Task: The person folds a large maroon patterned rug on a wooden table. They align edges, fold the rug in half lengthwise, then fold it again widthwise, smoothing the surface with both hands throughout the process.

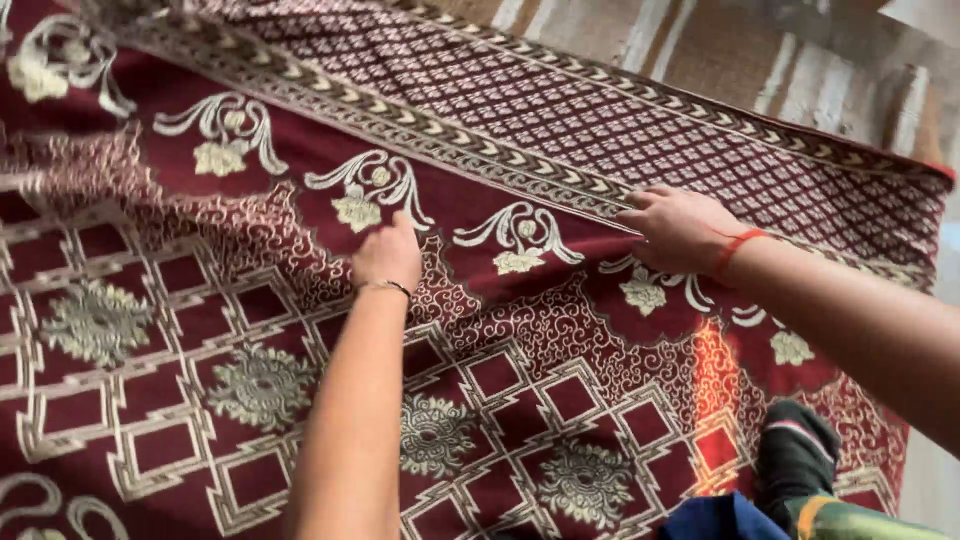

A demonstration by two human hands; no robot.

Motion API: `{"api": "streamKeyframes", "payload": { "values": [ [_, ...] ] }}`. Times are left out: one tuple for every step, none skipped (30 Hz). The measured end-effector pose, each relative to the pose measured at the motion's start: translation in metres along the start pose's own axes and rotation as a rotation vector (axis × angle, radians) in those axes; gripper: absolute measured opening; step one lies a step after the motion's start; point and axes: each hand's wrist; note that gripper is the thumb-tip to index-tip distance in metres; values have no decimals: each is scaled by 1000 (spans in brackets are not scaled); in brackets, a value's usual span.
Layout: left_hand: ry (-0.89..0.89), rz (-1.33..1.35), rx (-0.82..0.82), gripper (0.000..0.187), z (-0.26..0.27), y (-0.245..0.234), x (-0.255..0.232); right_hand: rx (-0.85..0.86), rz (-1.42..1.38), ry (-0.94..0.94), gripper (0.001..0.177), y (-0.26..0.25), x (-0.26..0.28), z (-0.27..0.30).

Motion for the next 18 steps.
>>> {"api": "streamKeyframes", "payload": {
  "values": [
    [10,-18,-77,35,3,-8,7,67,-13,44,35,-2,11,-12],
    [19,-38,-152,43,7,-15,17,135,-25,86,32,-4,19,-24],
    [-52,-22,-147,40,11,-22,27,123,-27,36,31,-3,27,-37],
    [-117,-13,-139,37,16,-29,40,112,-37,-7,29,2,35,-49],
    [-183,-5,-131,36,22,-33,50,100,-48,-51,29,8,43,-60],
    [-209,11,-116,38,28,-38,58,28,-4,-152,30,14,54,-75],
    [-236,26,-101,41,36,-40,66,-46,39,-252,31,20,69,-89],
    [-259,48,-86,44,44,-39,72,-117,85,-350,34,23,78,-98],
    [-241,95,-134,49,51,-37,78,-156,4,-316,46,25,91,-106],
    [-222,138,-178,53,60,-33,85,-191,-82,-280,59,27,111,-115],
    [-203,180,-224,58,66,-30,91,-142,-123,-297,70,27,129,-123],
    [-206,188,-244,66,68,-26,95,-94,-164,-312,82,26,147,-130],
    [-208,195,-265,74,68,-23,99,-173,-126,-373,77,27,167,-138],
    [-212,201,-282,83,68,-20,105,-249,-92,-434,72,27,187,-145],
    [-221,174,-202,87,67,-18,110,-326,-59,-494,67,28,203,-151],
    [-231,151,-124,92,65,-17,113,-249,-147,-466,67,28,215,-156],
    [-240,128,-45,96,63,-16,116,-170,-234,-436,66,29,225,-160],
    [-261,109,16,96,61,-15,117,-80,-321,-403,66,30,233,-161]
  ]
}}
Point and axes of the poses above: each hand's wrist, its own z-axis away from the middle knuckle, its own y-axis out of the palm, x = y × z, and after that the axes turned 5 degrees about -x, right-handed
